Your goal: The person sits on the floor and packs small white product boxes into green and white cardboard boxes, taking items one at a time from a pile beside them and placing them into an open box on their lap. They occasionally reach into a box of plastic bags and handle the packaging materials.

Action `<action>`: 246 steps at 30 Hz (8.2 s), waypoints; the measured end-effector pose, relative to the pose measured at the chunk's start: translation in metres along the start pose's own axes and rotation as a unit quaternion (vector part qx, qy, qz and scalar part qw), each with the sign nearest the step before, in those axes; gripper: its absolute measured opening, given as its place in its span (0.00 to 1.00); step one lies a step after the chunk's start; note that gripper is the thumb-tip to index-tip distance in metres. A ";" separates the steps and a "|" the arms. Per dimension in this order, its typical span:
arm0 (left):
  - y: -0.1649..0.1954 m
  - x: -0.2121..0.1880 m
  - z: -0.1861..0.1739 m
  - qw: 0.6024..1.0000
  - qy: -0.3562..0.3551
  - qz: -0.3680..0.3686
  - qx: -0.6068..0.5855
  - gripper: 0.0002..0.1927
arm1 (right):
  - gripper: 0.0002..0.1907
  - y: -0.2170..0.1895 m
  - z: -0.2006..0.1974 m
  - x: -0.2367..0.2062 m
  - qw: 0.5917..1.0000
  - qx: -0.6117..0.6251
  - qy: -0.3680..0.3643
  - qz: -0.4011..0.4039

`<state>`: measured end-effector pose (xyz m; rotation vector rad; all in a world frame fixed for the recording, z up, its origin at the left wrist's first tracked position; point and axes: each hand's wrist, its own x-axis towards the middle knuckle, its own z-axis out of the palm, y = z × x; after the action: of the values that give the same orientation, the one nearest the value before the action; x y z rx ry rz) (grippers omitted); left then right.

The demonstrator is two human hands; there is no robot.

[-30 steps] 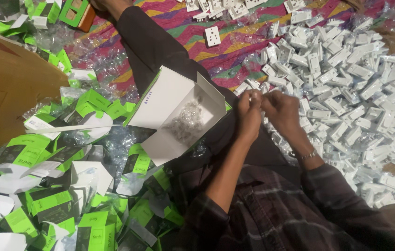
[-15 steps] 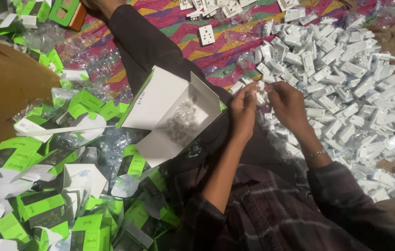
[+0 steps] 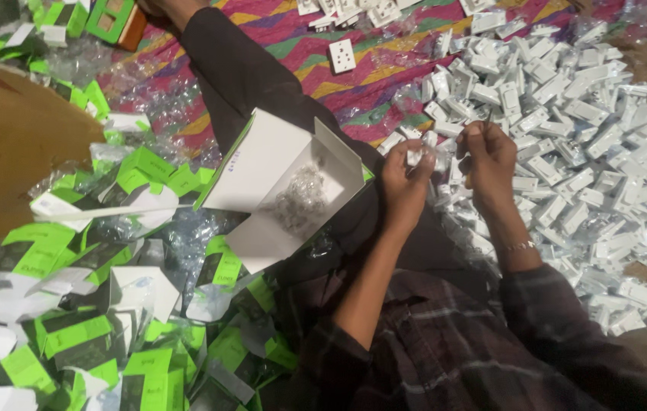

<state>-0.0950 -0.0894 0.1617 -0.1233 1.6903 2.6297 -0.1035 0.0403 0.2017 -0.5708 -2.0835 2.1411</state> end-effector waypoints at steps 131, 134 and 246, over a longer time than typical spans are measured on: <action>-0.019 0.009 -0.009 0.988 0.030 -0.130 -0.080 0.18 | 0.14 0.016 0.004 -0.021 0.950 -0.217 -0.079 -0.209; -0.022 0.015 -0.009 0.986 0.048 -0.133 -0.092 0.18 | 0.12 0.014 0.002 -0.008 0.976 -0.118 -0.133 -0.122; 0.003 0.021 -0.008 0.986 -0.068 -0.127 -0.081 0.24 | 0.08 -0.154 0.051 0.038 0.976 0.183 -0.013 -0.119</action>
<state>-0.1157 -0.0984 0.1601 -0.1454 1.3214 2.5170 -0.1842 0.0137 0.3445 -0.2386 -1.6063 2.3105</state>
